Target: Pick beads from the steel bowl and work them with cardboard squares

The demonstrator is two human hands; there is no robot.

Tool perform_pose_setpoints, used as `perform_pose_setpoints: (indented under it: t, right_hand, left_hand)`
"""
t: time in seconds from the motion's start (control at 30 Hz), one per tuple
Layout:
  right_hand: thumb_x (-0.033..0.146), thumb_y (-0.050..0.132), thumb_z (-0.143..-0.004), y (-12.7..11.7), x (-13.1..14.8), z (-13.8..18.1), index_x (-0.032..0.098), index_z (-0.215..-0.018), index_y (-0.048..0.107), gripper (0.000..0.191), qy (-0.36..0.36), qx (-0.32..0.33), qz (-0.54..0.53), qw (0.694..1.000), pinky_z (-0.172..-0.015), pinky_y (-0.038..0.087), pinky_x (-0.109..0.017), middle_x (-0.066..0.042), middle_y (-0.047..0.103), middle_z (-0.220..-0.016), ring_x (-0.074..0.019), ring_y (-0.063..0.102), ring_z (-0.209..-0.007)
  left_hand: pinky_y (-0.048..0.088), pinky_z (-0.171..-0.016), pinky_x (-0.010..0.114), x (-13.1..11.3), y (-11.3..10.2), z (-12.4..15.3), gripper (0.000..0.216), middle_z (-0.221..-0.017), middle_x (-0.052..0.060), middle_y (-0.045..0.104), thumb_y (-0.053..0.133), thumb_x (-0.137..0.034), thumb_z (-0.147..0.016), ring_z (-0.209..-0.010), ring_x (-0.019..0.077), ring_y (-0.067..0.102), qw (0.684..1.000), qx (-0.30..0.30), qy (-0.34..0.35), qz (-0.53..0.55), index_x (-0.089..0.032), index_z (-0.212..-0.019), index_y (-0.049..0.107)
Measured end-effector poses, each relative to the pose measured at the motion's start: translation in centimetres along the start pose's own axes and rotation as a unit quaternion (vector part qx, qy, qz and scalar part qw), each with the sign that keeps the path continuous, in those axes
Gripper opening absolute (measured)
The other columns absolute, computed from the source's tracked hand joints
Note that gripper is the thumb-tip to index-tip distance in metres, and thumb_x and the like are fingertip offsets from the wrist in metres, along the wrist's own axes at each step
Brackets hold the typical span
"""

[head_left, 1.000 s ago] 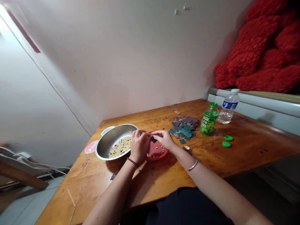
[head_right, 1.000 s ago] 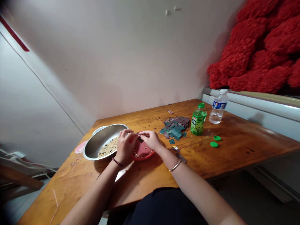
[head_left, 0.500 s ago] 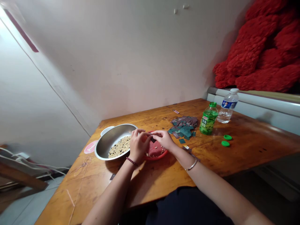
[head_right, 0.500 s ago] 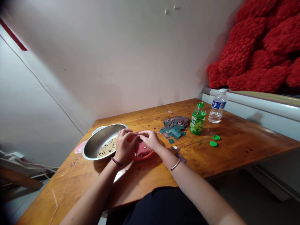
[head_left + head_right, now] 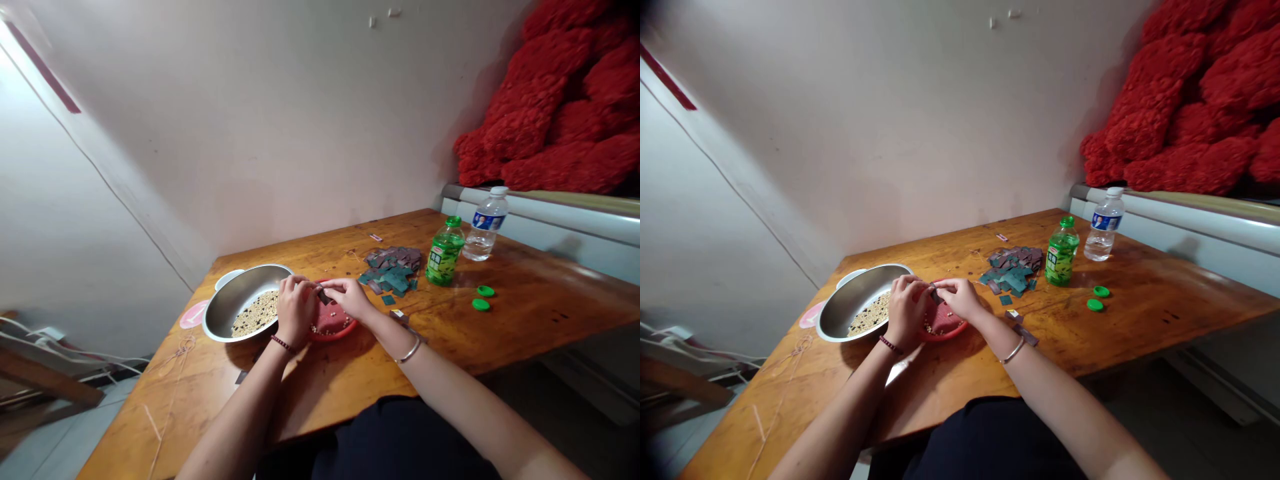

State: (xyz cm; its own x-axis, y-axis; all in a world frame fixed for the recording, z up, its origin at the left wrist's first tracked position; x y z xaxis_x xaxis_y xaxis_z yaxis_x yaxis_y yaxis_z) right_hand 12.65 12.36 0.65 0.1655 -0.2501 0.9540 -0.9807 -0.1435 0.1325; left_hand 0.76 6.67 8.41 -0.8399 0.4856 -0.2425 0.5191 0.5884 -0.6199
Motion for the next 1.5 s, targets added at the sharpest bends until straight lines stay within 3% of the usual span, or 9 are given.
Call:
perform_pose_setpoints:
  t: [0.13, 0.33, 0.5, 0.73, 0.87, 1.0, 1.2, 1.33, 1.5]
  right_hand:
    - [0.031, 0.067, -0.066, 0.3, -0.4, 0.1, 0.014, -0.09, 0.072, 0.029, 0.022, 0.012, -0.021, 0.999, -0.063, 0.058, -0.033, -0.01, 0.073, -0.092, -0.0224, 0.07, -0.079]
    - [0.03, 0.066, -0.067, 0.5, -0.6, 0.1, 0.015, -0.094, 0.071, 0.032, 0.031, 0.02, -0.03, 0.999, -0.059, 0.059, -0.033, -0.01, 0.072, -0.097, -0.0231, 0.069, -0.081]
    - [0.023, 0.06, -0.071, 0.2, -0.7, 0.0, 0.014, -0.101, 0.07, 0.032, 0.034, 0.01, -0.016, 0.999, -0.059, 0.059, -0.03, -0.01, 0.072, -0.098, -0.0205, 0.07, -0.076]
    - [0.021, 0.057, -0.075, -0.5, -0.7, -0.3, 0.013, -0.109, 0.067, 0.037, -0.005, -0.007, 0.057, 0.998, -0.06, 0.059, -0.029, -0.009, 0.073, -0.091, -0.0186, 0.069, -0.07]
    - [0.02, 0.056, -0.076, -0.8, -0.8, -0.4, 0.014, -0.109, 0.067, 0.036, -0.015, -0.013, 0.084, 0.996, -0.064, 0.059, -0.029, -0.01, 0.072, -0.099, -0.0195, 0.07, -0.078]
    - [0.018, 0.055, -0.076, -0.8, -0.9, -0.5, 0.014, -0.106, 0.068, 0.034, -0.021, -0.01, 0.086, 0.996, -0.069, 0.059, -0.03, -0.011, 0.07, -0.106, -0.0203, 0.069, -0.084]
    - [0.018, 0.056, -0.076, -0.6, -1.1, -0.4, 0.014, -0.108, 0.067, 0.034, 0.002, 0.0, 0.068, 0.998, -0.064, 0.058, -0.029, -0.01, 0.073, -0.095, -0.0177, 0.069, -0.074]
    - [0.014, 0.054, -0.075, -0.3, -0.9, -0.2, 0.012, -0.11, 0.066, 0.036, 0.015, 0.013, 0.061, 0.998, -0.06, 0.056, -0.026, -0.008, 0.073, -0.082, -0.0135, 0.066, -0.063]
    - [0.014, 0.054, -0.075, -0.3, -0.4, -0.1, 0.011, -0.11, 0.066, 0.036, 0.001, 0.006, 0.075, 0.997, -0.06, 0.055, -0.026, -0.007, 0.072, -0.074, -0.0129, 0.064, -0.061]
  left_hand:
    - [0.044, -0.084, 0.034, -0.7, 0.1, 0.2, 0.012, -0.092, 0.005, 0.057, 0.055, -0.029, -0.083, -0.093, 0.0194, 0.049, 1.0, 0.001, 0.02, -0.001, -0.022, -0.081, 0.065]
    - [0.044, -0.082, 0.034, -0.8, -0.9, 0.4, 0.01, -0.089, 0.004, 0.058, 0.057, -0.025, -0.082, -0.09, 0.0191, 0.049, 0.998, -0.051, 0.026, -0.028, -0.023, -0.077, 0.066]
    - [0.044, -0.081, 0.032, -1.4, -0.1, 0.5, 0.011, -0.09, 0.004, 0.059, 0.056, -0.025, -0.082, -0.092, 0.0194, 0.049, 0.998, -0.01, 0.051, -0.036, -0.024, -0.079, 0.067]
    - [0.044, -0.083, 0.032, -1.4, 0.0, 0.4, 0.011, -0.09, 0.005, 0.06, 0.056, -0.025, -0.082, -0.091, 0.0193, 0.048, 0.998, -0.001, 0.051, -0.042, -0.022, -0.078, 0.066]
    - [0.044, -0.082, 0.031, -1.7, 1.0, 0.7, 0.012, -0.093, 0.005, 0.059, 0.055, -0.027, -0.083, -0.093, 0.0194, 0.047, 0.996, 0.026, 0.07, -0.045, -0.022, -0.08, 0.065]
    - [0.045, -0.082, 0.031, -1.0, 1.0, 0.7, 0.012, -0.092, 0.005, 0.058, 0.054, -0.026, -0.084, -0.093, 0.0192, 0.047, 0.997, 0.008, 0.041, -0.058, -0.022, -0.08, 0.064]
    - [0.044, -0.084, 0.031, -1.5, 1.1, 0.8, 0.01, -0.094, 0.005, 0.058, 0.055, -0.026, -0.083, -0.093, 0.0186, 0.048, 0.997, 0.013, 0.061, -0.053, -0.021, -0.083, 0.064]
    - [0.044, -0.082, 0.032, -0.8, 0.5, 0.6, 0.012, -0.091, 0.006, 0.058, 0.054, -0.028, -0.083, -0.092, 0.0192, 0.047, 0.998, -0.011, 0.029, -0.06, -0.021, -0.08, 0.063]
    - [0.043, -0.085, 0.032, -0.6, 0.9, 0.6, 0.013, -0.091, 0.005, 0.058, 0.053, -0.028, -0.085, -0.092, 0.0186, 0.047, 0.999, 0.005, 0.022, -0.035, -0.02, -0.08, 0.063]
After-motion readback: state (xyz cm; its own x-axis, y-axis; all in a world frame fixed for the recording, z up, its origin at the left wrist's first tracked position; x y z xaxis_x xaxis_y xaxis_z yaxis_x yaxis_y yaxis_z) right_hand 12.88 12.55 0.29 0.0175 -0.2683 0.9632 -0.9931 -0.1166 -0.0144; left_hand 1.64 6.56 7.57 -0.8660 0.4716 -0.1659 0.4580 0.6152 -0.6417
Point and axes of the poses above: each hand's wrist, its own z-axis away from the middle knuckle, its own y-axis out of the palm, x = y × z, the point moved 10 cm from there along -z, towards the middle knuckle
